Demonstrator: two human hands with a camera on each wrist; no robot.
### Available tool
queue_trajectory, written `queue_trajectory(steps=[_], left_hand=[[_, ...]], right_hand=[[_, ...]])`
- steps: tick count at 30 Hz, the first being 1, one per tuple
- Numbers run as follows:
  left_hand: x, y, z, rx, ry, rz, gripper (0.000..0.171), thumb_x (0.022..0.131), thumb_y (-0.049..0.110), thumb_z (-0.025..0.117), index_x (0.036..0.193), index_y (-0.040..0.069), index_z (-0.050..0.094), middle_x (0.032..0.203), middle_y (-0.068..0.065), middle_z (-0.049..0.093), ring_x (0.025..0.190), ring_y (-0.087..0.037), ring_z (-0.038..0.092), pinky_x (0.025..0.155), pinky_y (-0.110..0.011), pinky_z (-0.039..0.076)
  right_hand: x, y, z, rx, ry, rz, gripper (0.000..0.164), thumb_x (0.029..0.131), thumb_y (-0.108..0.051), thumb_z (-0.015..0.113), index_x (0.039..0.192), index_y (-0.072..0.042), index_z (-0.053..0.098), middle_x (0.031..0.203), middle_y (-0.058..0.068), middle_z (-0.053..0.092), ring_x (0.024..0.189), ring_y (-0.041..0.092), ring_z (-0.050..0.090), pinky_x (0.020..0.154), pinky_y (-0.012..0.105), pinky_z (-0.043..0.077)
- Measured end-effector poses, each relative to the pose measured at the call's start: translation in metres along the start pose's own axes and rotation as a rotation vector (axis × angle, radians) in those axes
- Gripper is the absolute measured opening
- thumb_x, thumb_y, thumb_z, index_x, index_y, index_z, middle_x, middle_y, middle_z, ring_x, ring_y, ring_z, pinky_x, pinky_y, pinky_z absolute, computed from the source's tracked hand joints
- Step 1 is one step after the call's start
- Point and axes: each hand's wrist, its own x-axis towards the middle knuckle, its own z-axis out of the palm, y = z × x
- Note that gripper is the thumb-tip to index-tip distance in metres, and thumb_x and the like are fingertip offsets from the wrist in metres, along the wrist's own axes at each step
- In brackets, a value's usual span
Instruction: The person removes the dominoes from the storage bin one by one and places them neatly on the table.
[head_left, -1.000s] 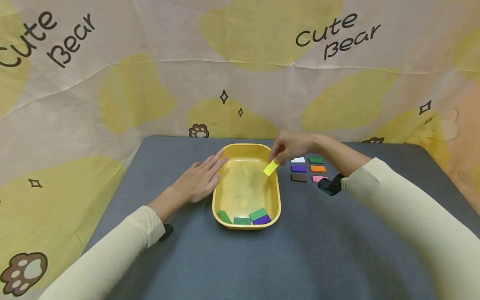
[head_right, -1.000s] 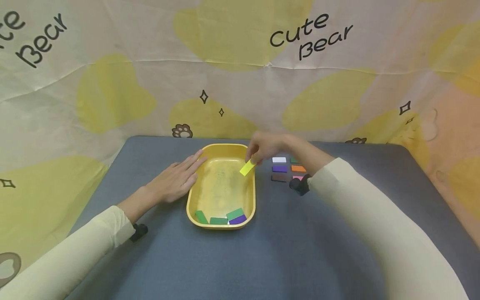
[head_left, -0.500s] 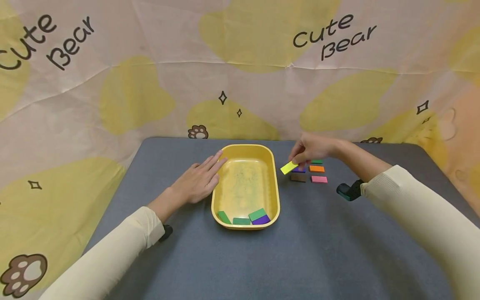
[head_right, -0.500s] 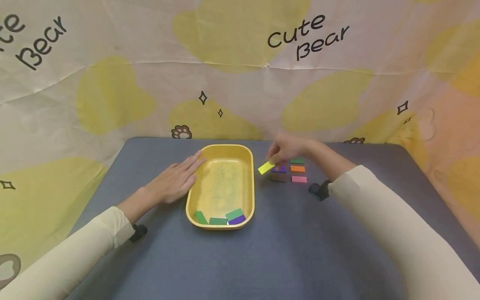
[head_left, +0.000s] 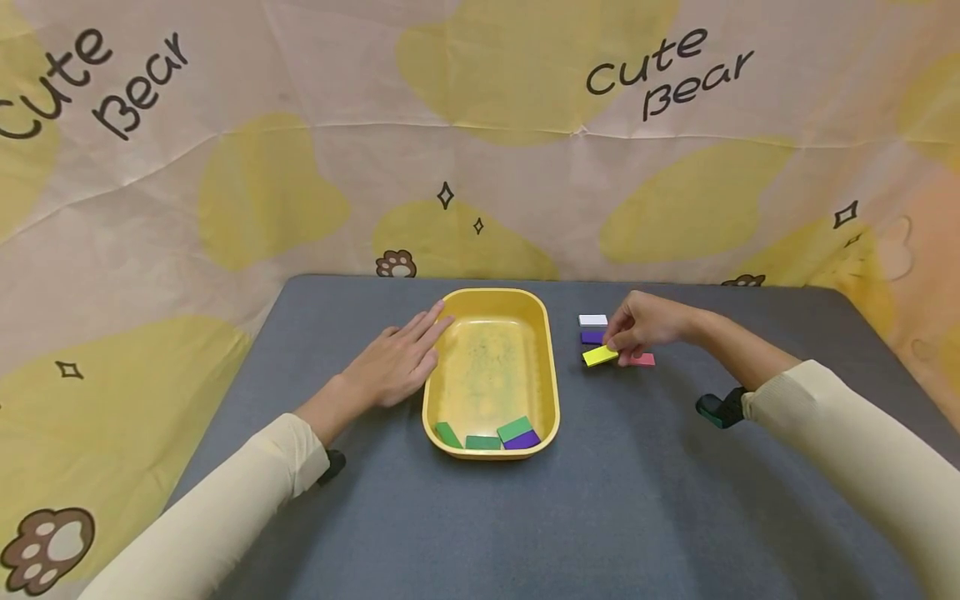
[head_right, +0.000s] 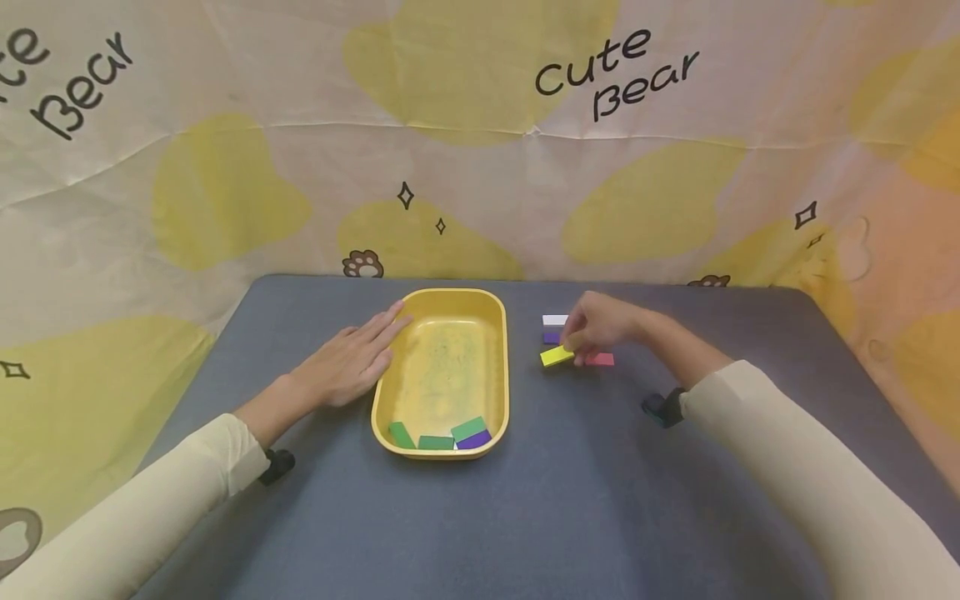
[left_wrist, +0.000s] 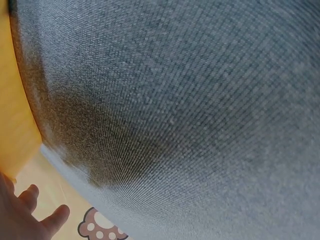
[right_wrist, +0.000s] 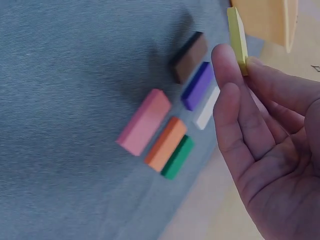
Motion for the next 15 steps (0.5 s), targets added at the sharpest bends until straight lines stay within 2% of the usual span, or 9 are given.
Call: queue_trajectory(steps=[8,15], left_hand=[[0.000,-0.002,0.001,0.003,-0.015,-0.009,0.056,0.107,0.028,0.030,0.160,0.015,0.020,0.167,-0.002,0.006,0.150,-0.026,0.022,0.108,-0.055,0.034],[0.000,-0.001,0.001,0.001,-0.009,-0.001,0.056,0.107,0.028,0.030,0.160,0.014,0.021,0.167,-0.003,0.007,0.149,-0.028,0.025,0.107,-0.056,0.034]], right_hand=[[-0.001,0.017,0.010,0.017,0.000,-0.023,0.012,0.094,-0.001,0.065,0.097,0.009,0.072,0.080,0.012,0.070,0.071,0.026,0.070,0.063,0.033,0.057],[-0.002,0.024,0.020,0.038,0.026,-0.013,0.011,0.094,-0.001,0.064,0.095,0.009,0.070,0.081,0.011,0.071,0.073,0.024,0.071,0.066,0.032,0.058]])
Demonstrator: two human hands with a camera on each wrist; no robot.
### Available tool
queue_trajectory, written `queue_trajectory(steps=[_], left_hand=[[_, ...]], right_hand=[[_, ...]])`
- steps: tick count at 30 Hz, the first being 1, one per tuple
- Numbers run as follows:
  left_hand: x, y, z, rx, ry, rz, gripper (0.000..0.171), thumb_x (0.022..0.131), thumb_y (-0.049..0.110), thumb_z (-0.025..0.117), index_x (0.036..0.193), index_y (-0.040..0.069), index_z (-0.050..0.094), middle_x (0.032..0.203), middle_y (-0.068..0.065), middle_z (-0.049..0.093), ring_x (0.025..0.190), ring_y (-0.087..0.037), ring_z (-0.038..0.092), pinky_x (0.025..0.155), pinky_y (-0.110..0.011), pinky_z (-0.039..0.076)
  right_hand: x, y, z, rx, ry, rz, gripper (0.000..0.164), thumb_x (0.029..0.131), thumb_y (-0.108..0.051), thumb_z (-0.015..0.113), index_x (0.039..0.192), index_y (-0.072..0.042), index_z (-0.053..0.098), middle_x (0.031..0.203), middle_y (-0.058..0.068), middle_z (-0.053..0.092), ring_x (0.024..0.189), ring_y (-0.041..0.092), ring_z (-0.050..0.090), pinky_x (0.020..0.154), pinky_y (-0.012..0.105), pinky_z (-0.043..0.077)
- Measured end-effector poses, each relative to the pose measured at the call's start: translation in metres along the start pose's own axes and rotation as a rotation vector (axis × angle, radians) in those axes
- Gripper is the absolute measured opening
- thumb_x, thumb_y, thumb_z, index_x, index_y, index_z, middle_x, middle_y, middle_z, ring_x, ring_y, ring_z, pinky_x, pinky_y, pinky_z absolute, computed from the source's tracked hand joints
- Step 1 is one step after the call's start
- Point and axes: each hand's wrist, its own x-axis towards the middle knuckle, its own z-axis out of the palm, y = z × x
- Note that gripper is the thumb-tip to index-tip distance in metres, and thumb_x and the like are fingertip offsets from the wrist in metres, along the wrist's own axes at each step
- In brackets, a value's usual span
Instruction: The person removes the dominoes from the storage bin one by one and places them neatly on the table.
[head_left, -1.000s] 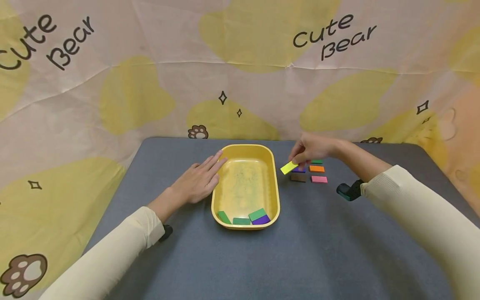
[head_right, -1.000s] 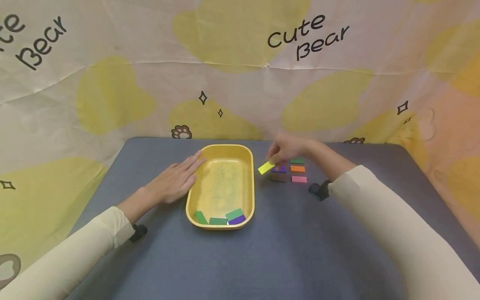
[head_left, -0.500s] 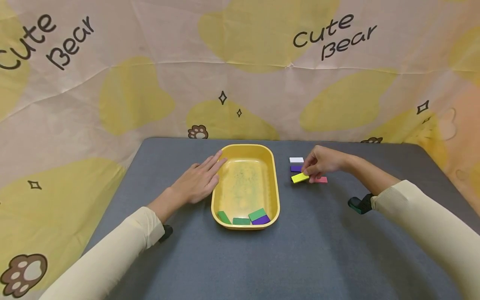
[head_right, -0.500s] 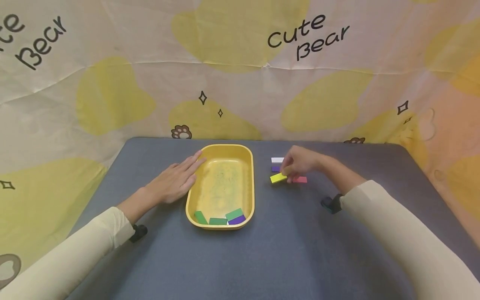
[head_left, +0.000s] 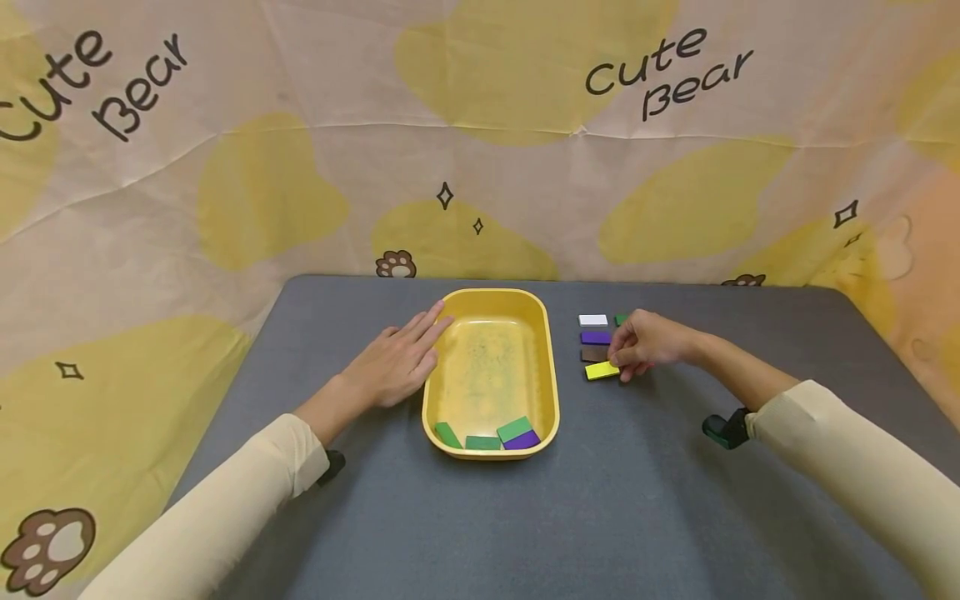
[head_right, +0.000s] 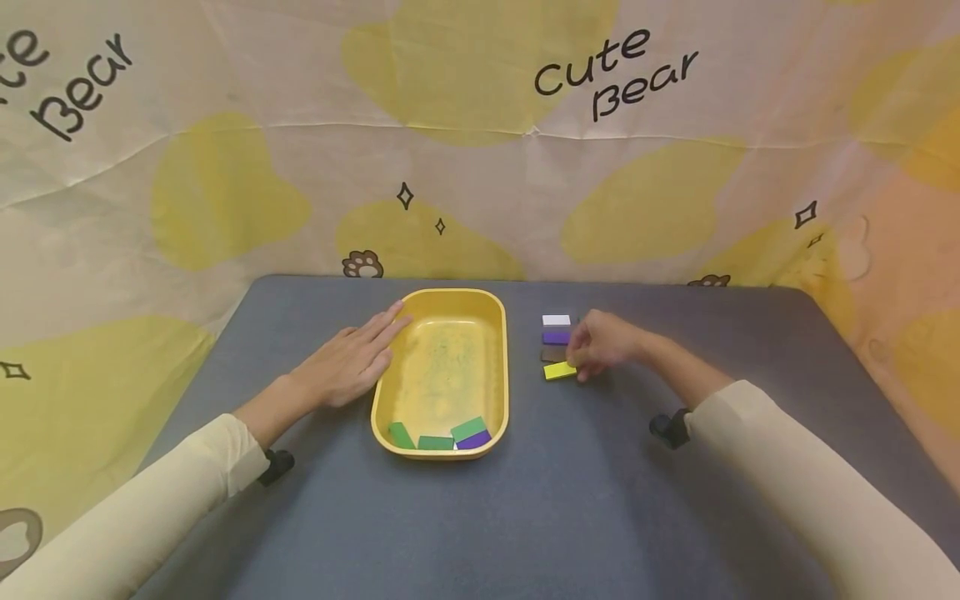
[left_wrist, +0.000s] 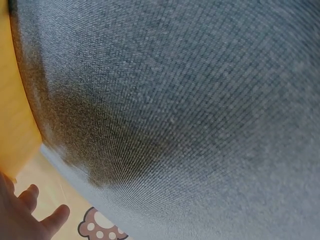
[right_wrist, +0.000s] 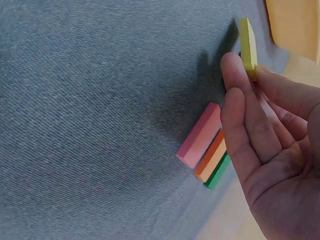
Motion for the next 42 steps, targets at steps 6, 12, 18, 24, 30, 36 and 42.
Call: queue_trajectory(steps=[6,12,18,24,30,36,42], left_hand=[[0.000,0.001,0.000,-0.002,0.009,0.004,0.057,0.107,0.029,0.032,0.160,0.013,0.022,0.167,-0.004,0.008,0.148,-0.029,0.027,0.107,-0.057,0.034],[0.000,0.001,0.000,0.000,0.008,0.005,0.057,0.106,0.029,0.031,0.160,0.013,0.022,0.167,-0.004,0.008,0.148,-0.029,0.026,0.107,-0.057,0.034],[-0.001,0.000,0.000,0.006,-0.007,0.002,0.057,0.106,0.029,0.030,0.160,0.013,0.020,0.167,-0.003,0.006,0.149,-0.029,0.025,0.107,-0.057,0.034],[0.000,0.000,-0.001,0.005,-0.009,0.001,0.056,0.107,0.028,0.030,0.160,0.014,0.020,0.167,-0.003,0.006,0.149,-0.028,0.025,0.107,-0.056,0.034],[0.000,0.000,0.000,0.002,-0.004,0.004,0.056,0.107,0.029,0.030,0.160,0.014,0.021,0.167,-0.003,0.006,0.149,-0.029,0.026,0.107,-0.056,0.034],[0.000,0.000,0.000,0.004,-0.012,0.000,0.057,0.107,0.029,0.030,0.161,0.015,0.020,0.168,-0.002,0.005,0.149,-0.028,0.025,0.108,-0.056,0.033],[0.000,0.000,-0.002,0.001,-0.001,0.005,0.056,0.107,0.028,0.032,0.160,0.013,0.021,0.167,-0.003,0.007,0.148,-0.029,0.026,0.107,-0.056,0.034]], right_hand=[[0.001,0.006,0.002,0.001,0.006,-0.007,0.010,0.094,0.000,0.064,0.094,0.009,0.068,0.080,0.012,0.072,0.073,0.025,0.072,0.067,0.034,0.058],[0.001,0.009,0.003,0.007,-0.004,0.014,0.009,0.094,0.000,0.064,0.096,0.008,0.067,0.081,0.011,0.071,0.074,0.024,0.072,0.069,0.034,0.058],[0.002,0.009,0.004,0.020,-0.014,0.022,0.010,0.093,0.001,0.063,0.098,0.009,0.066,0.081,0.012,0.071,0.074,0.024,0.072,0.069,0.035,0.058],[0.000,0.005,0.003,0.019,-0.028,0.032,0.011,0.094,0.000,0.063,0.099,0.009,0.065,0.082,0.013,0.071,0.076,0.025,0.072,0.071,0.036,0.058],[-0.002,0.001,0.000,0.005,-0.049,0.048,0.013,0.094,-0.003,0.063,0.100,0.009,0.065,0.084,0.012,0.071,0.076,0.025,0.072,0.071,0.036,0.058],[-0.001,-0.011,-0.011,-0.043,-0.088,0.014,0.017,0.094,-0.007,0.064,0.104,0.007,0.065,0.086,0.013,0.070,0.079,0.028,0.071,0.069,0.038,0.057],[0.005,-0.044,-0.026,-0.109,-0.088,-0.020,0.030,0.096,-0.013,0.064,0.117,0.008,0.063,0.098,0.016,0.073,0.087,0.030,0.071,0.080,0.041,0.057]])
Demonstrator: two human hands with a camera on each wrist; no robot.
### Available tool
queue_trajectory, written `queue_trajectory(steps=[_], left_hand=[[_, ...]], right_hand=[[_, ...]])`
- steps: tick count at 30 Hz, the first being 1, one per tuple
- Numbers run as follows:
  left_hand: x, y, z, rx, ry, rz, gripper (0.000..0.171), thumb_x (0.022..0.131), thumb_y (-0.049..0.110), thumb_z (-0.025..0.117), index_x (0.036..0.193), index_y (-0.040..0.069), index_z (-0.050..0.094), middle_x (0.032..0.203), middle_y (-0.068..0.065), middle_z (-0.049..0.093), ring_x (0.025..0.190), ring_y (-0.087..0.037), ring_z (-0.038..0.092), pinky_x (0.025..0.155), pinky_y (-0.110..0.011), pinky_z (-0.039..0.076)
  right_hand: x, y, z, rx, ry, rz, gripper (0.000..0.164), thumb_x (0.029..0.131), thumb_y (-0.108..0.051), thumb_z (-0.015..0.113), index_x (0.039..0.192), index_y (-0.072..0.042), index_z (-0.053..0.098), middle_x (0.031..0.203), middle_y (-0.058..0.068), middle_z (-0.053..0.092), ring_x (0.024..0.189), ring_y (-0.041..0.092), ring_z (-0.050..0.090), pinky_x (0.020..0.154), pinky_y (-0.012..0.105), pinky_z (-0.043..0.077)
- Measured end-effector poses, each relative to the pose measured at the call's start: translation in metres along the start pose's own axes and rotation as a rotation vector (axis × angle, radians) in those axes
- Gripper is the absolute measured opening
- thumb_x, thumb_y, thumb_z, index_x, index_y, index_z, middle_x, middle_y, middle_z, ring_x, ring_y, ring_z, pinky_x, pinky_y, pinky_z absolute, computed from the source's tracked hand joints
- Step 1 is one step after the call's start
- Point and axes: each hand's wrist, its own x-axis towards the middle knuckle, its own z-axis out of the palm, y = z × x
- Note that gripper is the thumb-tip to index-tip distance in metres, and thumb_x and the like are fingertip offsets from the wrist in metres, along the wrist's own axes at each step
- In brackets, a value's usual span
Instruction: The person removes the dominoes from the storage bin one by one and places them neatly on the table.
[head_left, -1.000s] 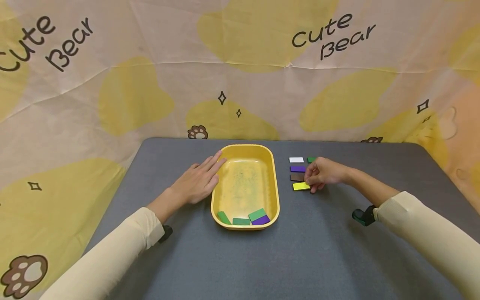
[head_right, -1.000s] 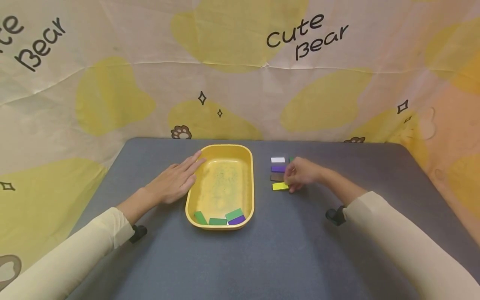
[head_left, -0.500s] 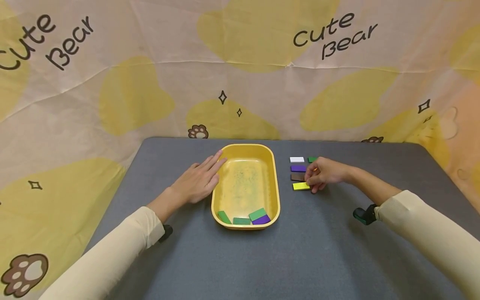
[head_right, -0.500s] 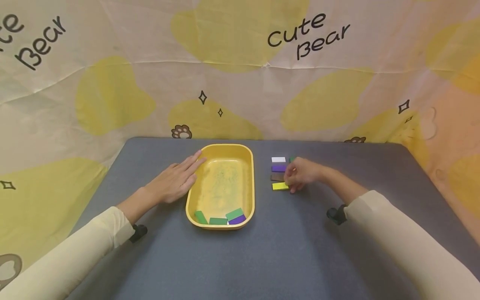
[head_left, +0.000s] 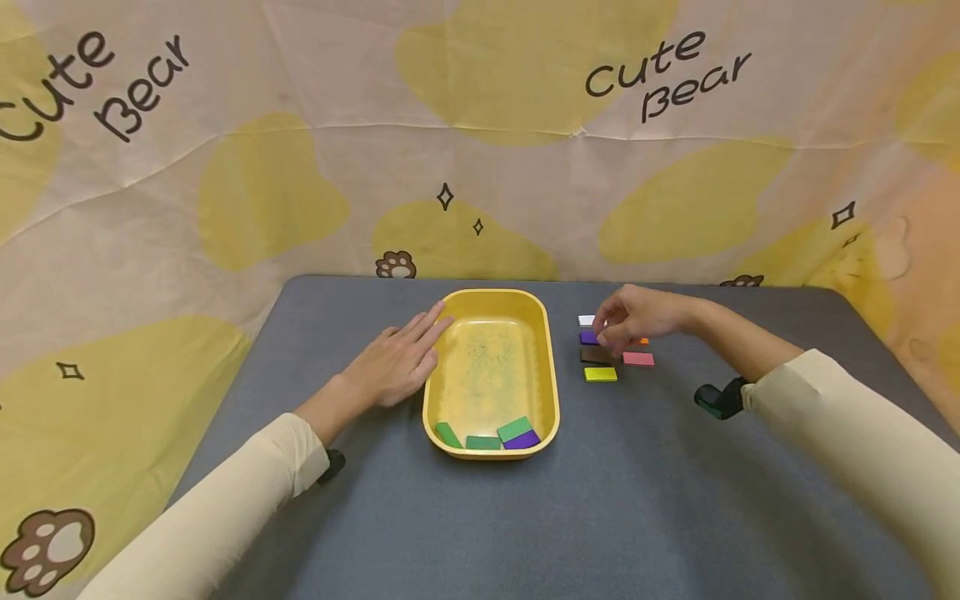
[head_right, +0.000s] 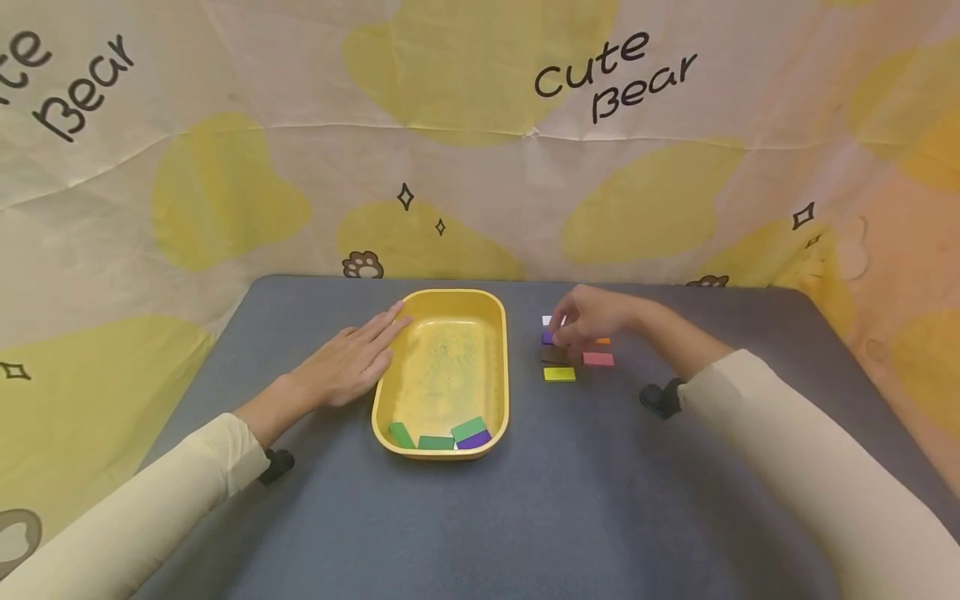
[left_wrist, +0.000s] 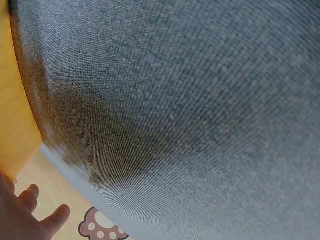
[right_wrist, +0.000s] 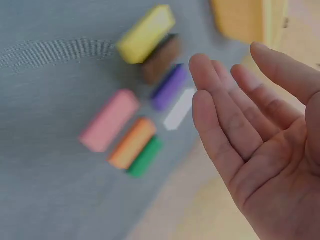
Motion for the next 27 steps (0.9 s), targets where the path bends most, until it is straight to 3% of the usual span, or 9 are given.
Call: queue_trajectory(steps=[6,13,22,27], left_hand=[[0.000,-0.001,0.000,0.002,0.007,0.004,0.056,0.107,0.029,0.031,0.160,0.013,0.022,0.167,-0.004,0.008,0.148,-0.029,0.026,0.107,-0.056,0.035],[0.000,0.000,0.000,0.005,0.004,0.009,0.056,0.106,0.028,0.031,0.160,0.013,0.022,0.167,-0.004,0.008,0.148,-0.030,0.027,0.106,-0.055,0.035],[0.001,0.000,0.000,0.016,-0.013,-0.007,0.057,0.106,0.029,0.031,0.161,0.015,0.020,0.167,-0.002,0.005,0.149,-0.027,0.025,0.108,-0.055,0.034],[0.000,0.000,0.000,0.015,-0.013,-0.012,0.057,0.106,0.029,0.031,0.161,0.015,0.020,0.167,-0.002,0.006,0.149,-0.028,0.025,0.107,-0.055,0.034]], right_hand=[[0.012,-0.042,-0.007,0.000,0.013,-0.054,0.029,0.096,-0.012,0.065,0.118,0.006,0.063,0.102,0.014,0.073,0.092,0.031,0.071,0.084,0.042,0.056],[0.035,-0.075,0.009,-0.024,-0.047,-0.112,0.031,0.095,-0.014,0.068,0.120,0.004,0.064,0.103,0.016,0.074,0.089,0.024,0.074,0.083,0.036,0.057],[0.066,-0.088,0.042,0.003,-0.196,-0.106,0.034,0.091,-0.007,0.069,0.120,0.007,0.062,0.105,0.021,0.073,0.092,0.024,0.072,0.083,0.036,0.057],[0.081,-0.085,0.061,-0.015,-0.306,-0.063,0.033,0.091,-0.007,0.070,0.121,0.005,0.065,0.093,0.012,0.074,0.082,0.020,0.067,0.079,0.030,0.056]])
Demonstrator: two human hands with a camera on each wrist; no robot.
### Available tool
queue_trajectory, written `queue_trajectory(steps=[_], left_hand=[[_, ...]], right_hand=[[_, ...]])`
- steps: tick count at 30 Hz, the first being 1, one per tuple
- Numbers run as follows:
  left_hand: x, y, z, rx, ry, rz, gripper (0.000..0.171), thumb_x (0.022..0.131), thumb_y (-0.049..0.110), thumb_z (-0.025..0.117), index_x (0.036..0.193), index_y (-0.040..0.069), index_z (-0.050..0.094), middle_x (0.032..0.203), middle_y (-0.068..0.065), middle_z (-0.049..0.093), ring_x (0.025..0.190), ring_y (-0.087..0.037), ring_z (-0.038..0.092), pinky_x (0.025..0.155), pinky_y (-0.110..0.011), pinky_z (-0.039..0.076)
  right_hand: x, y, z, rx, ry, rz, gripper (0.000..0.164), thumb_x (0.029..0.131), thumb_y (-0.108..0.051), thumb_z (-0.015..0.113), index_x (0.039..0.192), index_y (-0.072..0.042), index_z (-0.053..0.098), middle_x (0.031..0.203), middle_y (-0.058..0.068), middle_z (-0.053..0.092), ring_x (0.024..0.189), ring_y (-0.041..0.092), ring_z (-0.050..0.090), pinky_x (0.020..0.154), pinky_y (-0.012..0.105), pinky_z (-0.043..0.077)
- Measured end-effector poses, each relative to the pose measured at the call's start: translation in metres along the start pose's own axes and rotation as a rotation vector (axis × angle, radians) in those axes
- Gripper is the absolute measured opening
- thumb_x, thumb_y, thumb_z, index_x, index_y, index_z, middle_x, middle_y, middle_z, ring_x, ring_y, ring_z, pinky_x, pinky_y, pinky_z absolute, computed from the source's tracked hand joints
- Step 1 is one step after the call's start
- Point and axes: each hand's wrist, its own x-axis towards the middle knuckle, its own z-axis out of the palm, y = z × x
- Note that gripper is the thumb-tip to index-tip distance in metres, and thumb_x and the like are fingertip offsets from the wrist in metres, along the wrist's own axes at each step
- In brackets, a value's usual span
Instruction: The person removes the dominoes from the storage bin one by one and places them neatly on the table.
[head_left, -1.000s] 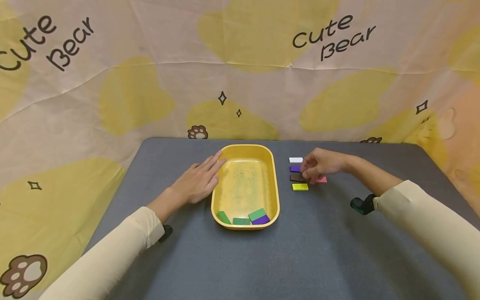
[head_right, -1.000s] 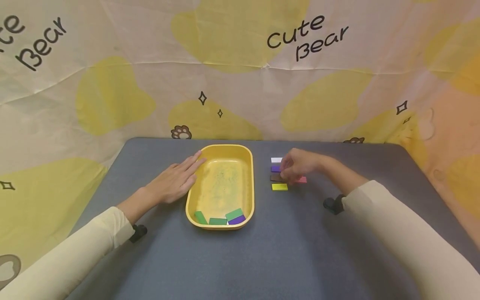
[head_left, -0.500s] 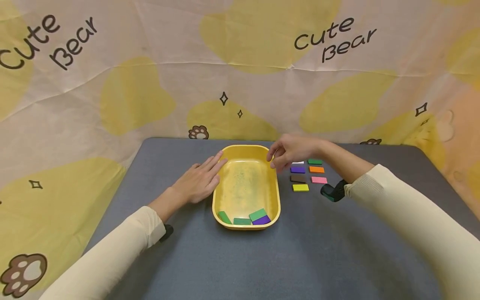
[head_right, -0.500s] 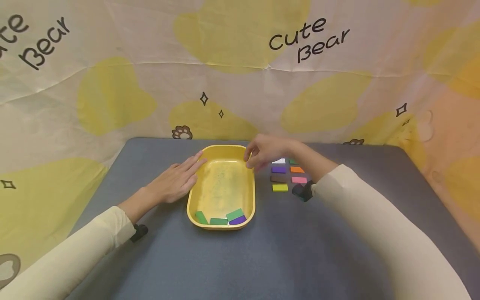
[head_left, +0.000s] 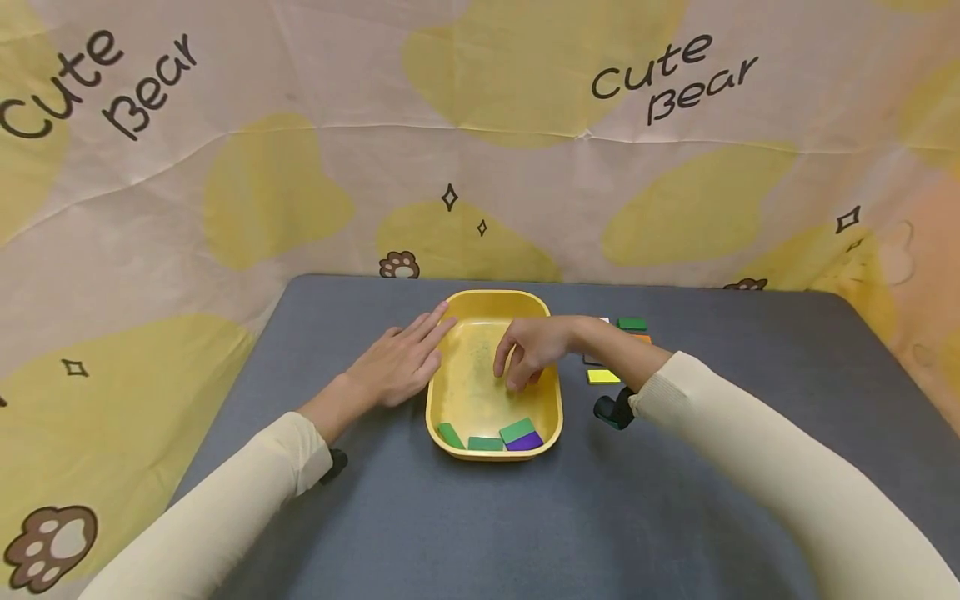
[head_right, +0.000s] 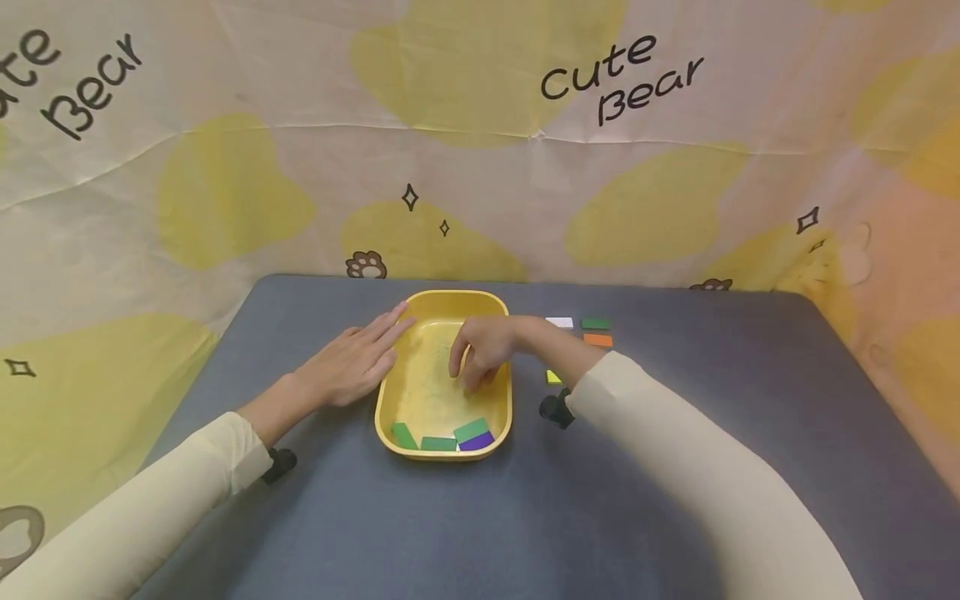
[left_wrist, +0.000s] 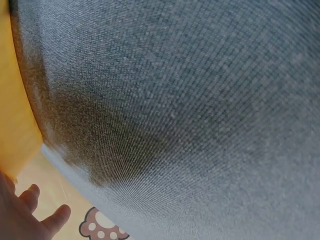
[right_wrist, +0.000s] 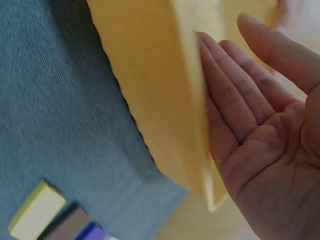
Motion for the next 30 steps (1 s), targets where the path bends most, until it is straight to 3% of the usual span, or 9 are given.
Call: queue_trajectory(steps=[6,11,23,30], left_hand=[[0.000,-0.001,0.001,0.003,0.006,0.009,0.057,0.106,0.029,0.031,0.160,0.014,0.020,0.167,-0.003,0.006,0.149,-0.028,0.026,0.107,-0.056,0.035],[0.000,-0.001,-0.001,0.002,0.010,0.015,0.057,0.106,0.027,0.032,0.160,0.015,0.021,0.167,-0.002,0.007,0.148,-0.027,0.026,0.107,-0.054,0.035],[0.000,-0.001,0.000,-0.003,0.007,0.011,0.057,0.106,0.027,0.033,0.160,0.015,0.021,0.167,-0.001,0.007,0.149,-0.026,0.026,0.107,-0.054,0.035],[0.001,-0.002,0.002,-0.015,0.002,-0.002,0.057,0.106,0.029,0.032,0.160,0.015,0.021,0.167,-0.001,0.007,0.149,-0.028,0.026,0.108,-0.054,0.034]], right_hand=[[0.010,-0.001,0.007,-0.044,-0.050,0.047,0.031,0.090,-0.010,0.072,0.120,0.000,0.069,0.074,0.001,0.064,0.065,0.015,0.052,0.066,0.023,0.047],[0.016,-0.003,0.009,-0.093,-0.098,0.058,0.029,0.090,-0.008,0.072,0.118,-0.001,0.071,0.072,-0.002,0.062,0.064,0.013,0.051,0.065,0.022,0.046],[0.024,-0.014,0.015,-0.199,-0.171,0.135,0.030,0.086,-0.009,0.076,0.116,-0.004,0.073,0.088,-0.002,0.071,0.078,0.007,0.058,0.084,0.027,0.052],[0.026,-0.021,0.018,-0.184,-0.241,0.169,0.031,0.086,-0.008,0.076,0.116,-0.004,0.071,0.100,0.000,0.070,0.086,0.008,0.060,0.089,0.028,0.052]])
